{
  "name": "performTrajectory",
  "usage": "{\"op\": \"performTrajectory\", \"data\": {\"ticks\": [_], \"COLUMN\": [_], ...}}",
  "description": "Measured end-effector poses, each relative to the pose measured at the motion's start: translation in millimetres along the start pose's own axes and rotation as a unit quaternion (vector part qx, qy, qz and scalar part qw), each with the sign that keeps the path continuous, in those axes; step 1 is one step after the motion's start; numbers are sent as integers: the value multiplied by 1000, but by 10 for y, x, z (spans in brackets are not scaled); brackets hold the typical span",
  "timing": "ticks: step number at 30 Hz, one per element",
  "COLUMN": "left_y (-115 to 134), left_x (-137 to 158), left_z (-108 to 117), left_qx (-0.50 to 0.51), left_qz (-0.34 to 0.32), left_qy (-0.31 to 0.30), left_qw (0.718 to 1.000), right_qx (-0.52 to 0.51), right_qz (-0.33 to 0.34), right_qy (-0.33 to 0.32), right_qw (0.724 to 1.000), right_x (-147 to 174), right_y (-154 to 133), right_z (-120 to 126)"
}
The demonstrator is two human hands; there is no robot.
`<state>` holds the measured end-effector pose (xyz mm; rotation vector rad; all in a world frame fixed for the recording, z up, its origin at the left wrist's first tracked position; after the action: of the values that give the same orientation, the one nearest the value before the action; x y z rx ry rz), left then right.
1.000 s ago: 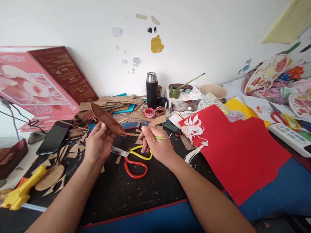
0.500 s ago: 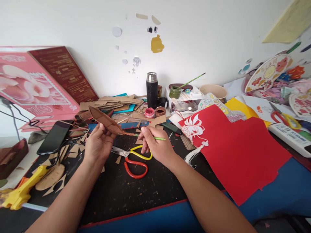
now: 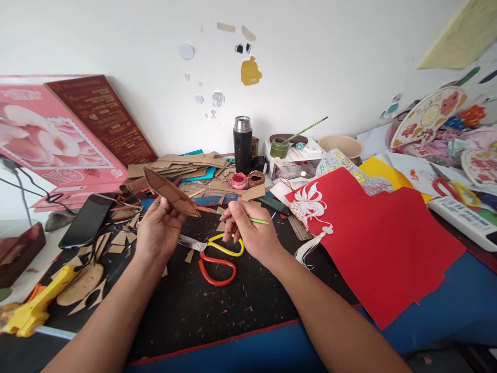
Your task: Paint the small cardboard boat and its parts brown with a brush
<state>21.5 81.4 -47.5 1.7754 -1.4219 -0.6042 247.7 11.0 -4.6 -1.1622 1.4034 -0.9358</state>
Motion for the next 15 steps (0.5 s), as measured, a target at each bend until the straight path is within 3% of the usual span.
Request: {"op": "performTrajectory", "data": {"ticks": [5,15], "left_y": [-30,-85], "left_x": [19,66], "left_z": [-27,-71], "left_qx": [11,-21], "left_qz": [11,2], "left_qy": [-5,-36], "left_qw": [1000,999], "right_qx": [40,34], "right_qz": [-4,-22], "right_qy": [-42,-33], "right_qw": [998,999], "right_x": [30,21], "right_y": [72,81], "right_z": [-68,-59]}}
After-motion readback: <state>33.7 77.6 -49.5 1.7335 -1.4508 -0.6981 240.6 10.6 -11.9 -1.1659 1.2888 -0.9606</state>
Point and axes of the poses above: each hand's wrist, its own x-axis away from the middle knuckle, its own z-axis out of the back of the hand, y = z × x, the point moved 8 cm from there along -x, towards the middle knuckle, and after that the axes turned 4 degrees about y, right-handed, at the moved point
